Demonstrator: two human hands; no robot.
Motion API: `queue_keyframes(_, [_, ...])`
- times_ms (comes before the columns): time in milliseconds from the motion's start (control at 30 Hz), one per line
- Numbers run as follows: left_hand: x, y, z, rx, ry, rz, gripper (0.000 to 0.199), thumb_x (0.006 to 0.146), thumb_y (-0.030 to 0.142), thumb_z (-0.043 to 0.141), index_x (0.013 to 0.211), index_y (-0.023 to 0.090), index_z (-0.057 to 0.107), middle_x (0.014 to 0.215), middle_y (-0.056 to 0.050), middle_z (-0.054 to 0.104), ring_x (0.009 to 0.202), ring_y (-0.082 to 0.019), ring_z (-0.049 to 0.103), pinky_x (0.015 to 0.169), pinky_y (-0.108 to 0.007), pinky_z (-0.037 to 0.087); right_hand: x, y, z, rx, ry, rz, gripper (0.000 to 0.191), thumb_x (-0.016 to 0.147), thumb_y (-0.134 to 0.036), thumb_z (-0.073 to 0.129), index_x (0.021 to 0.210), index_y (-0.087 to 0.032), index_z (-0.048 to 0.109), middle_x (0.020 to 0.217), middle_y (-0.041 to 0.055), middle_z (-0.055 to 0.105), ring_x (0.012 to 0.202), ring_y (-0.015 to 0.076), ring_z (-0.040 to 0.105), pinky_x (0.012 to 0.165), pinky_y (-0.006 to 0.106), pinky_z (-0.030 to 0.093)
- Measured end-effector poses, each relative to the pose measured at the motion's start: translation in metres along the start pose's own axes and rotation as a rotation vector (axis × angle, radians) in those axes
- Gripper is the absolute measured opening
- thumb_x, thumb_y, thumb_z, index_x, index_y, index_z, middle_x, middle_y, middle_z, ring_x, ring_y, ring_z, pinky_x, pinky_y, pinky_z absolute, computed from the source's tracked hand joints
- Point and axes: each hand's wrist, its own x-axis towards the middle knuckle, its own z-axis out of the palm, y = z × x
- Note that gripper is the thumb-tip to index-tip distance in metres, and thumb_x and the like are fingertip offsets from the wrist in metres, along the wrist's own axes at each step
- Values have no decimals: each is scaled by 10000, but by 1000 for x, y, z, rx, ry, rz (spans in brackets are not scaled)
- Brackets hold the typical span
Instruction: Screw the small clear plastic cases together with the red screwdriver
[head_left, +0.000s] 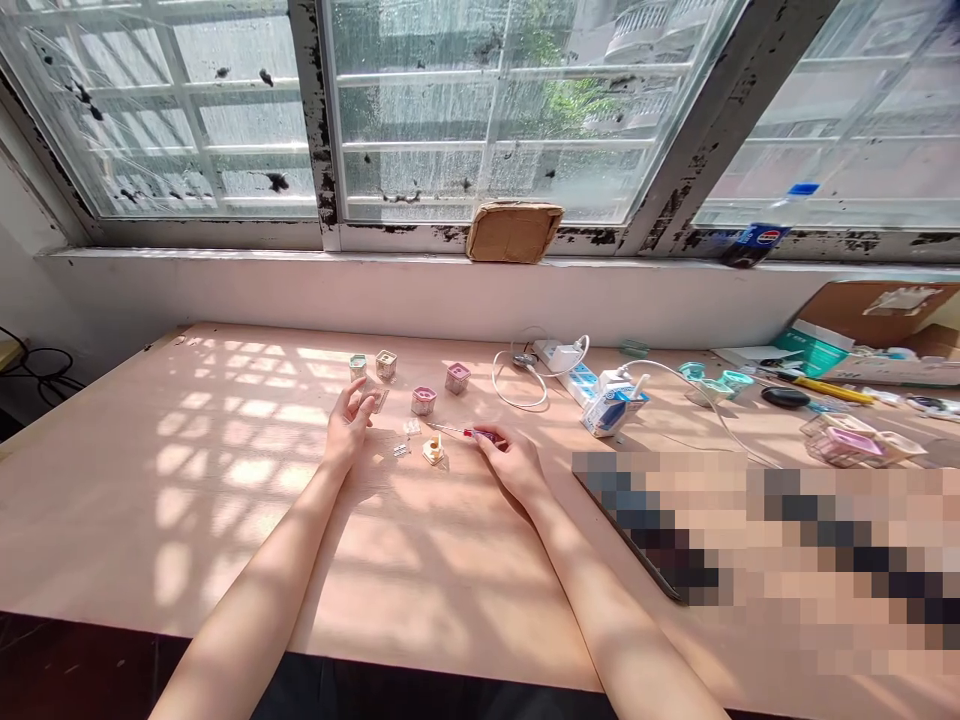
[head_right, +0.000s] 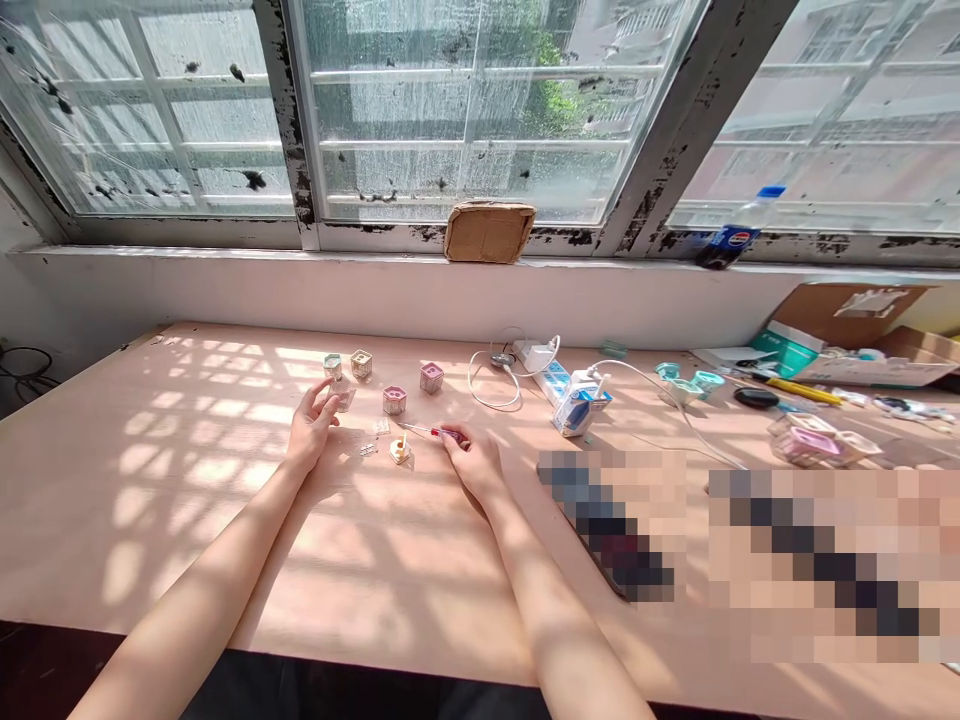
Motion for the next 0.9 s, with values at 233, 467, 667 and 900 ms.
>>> queue_keyframes(233, [-1, -8, -3, 75, -17, 79, 485, 853, 489, 671, 1246, 213, 605, 1193, -102, 683, 1058, -224, 693, 915, -364, 571, 3, 7, -4, -169, -10, -66, 242, 822, -219, 587, 997, -233, 753, 1008, 45, 764, 962, 236, 682, 892, 357, 526])
queue_keyframes(467, [-6, -9, -4, 518, -113, 71, 254, 847, 323, 634, 1082, 227, 642, 1161, -92, 714, 1172, -274, 650, 980, -413, 539, 4, 6, -9, -323, -46, -153, 212, 829, -143, 558, 908, -229, 734, 976, 49, 723, 993, 246, 648, 888, 349, 497])
queue_keyframes(667, [-5, -16, -4, 699, -117, 131, 260, 867, 255, 592, 1119, 217, 642, 1133, -99, 722, 1096, -293, 667, 934, -439, 539, 0, 6, -8, -373, -30, -148, 183, 860, -196, 593, 979, -237, 726, 1039, 61, 719, 1024, 251, 646, 906, 347, 494])
queue_keyframes(900, [-14, -10, 7, 723, -25, 587, 257, 916, 255, 597, 1171, 254, 631, 1372, -91, 615, 1289, -323, 568, 1076, -533, 483, 0, 7, -7, -383, -20, -115, 115, 864, -218, 594, 871, -239, 707, 989, 54, 707, 1006, 259, 637, 881, 351, 475])
